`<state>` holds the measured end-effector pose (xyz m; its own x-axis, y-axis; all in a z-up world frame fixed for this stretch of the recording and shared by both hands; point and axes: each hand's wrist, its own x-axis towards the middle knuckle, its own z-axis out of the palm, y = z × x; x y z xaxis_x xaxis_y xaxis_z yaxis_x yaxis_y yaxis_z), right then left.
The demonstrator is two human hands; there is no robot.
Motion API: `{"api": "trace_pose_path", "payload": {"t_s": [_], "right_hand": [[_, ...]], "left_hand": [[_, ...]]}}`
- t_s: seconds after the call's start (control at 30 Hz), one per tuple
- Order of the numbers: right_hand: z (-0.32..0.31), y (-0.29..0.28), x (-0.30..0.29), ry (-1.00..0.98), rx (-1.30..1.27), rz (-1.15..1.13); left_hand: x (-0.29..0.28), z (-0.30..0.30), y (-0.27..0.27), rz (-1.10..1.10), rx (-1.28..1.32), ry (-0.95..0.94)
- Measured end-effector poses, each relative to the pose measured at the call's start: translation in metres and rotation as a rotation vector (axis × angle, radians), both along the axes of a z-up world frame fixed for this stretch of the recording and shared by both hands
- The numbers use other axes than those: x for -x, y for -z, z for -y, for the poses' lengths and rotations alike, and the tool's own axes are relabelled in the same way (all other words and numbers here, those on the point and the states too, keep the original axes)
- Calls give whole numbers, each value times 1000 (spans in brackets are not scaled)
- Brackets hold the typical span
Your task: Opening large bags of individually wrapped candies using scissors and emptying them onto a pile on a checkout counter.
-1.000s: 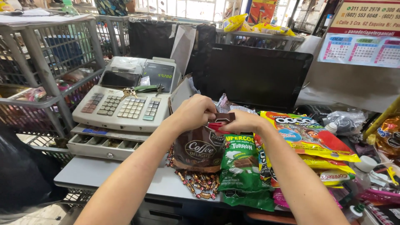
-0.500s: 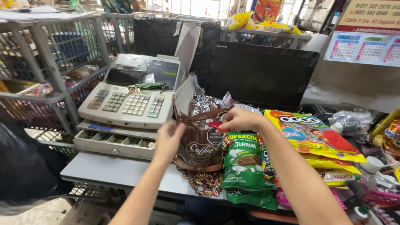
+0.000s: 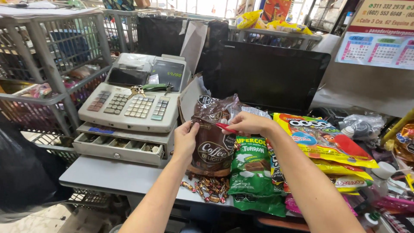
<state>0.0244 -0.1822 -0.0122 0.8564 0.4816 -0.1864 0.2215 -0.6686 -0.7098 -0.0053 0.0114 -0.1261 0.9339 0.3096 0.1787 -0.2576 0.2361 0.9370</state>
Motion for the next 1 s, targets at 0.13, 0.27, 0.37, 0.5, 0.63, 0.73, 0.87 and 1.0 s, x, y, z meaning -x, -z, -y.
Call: {"api": "trace_pose_path", "payload": {"t_s": [0.13, 0.27, 0.37, 0.5, 0.63, 0.73, 0.87, 1.0], "right_hand": [[5, 3, -12, 31, -27, -58], [9, -3, -12, 39, 1, -89], [9, -6, -8, 42, 8, -97], [8, -5, -7, 11, -7, -88], [15, 13, -23, -3, -8, -102], [16, 16, -26, 13, -71, -153], [17, 9, -23, 55, -69, -118], [44, 40, -78, 198, -13, -6]], "left_hand": [[-3, 4, -5, 1, 65, 44], [-11, 2, -1, 11, 104, 103], [-19, 1, 4, 11, 116, 137], [-27, -3, 5, -4, 117, 179], [-28, -3, 3, -23, 121, 195], [-24, 3, -6, -45, 97, 238], [-16, 14, -18, -58, 36, 254], [0, 21, -29, -28, 10, 180]]}}
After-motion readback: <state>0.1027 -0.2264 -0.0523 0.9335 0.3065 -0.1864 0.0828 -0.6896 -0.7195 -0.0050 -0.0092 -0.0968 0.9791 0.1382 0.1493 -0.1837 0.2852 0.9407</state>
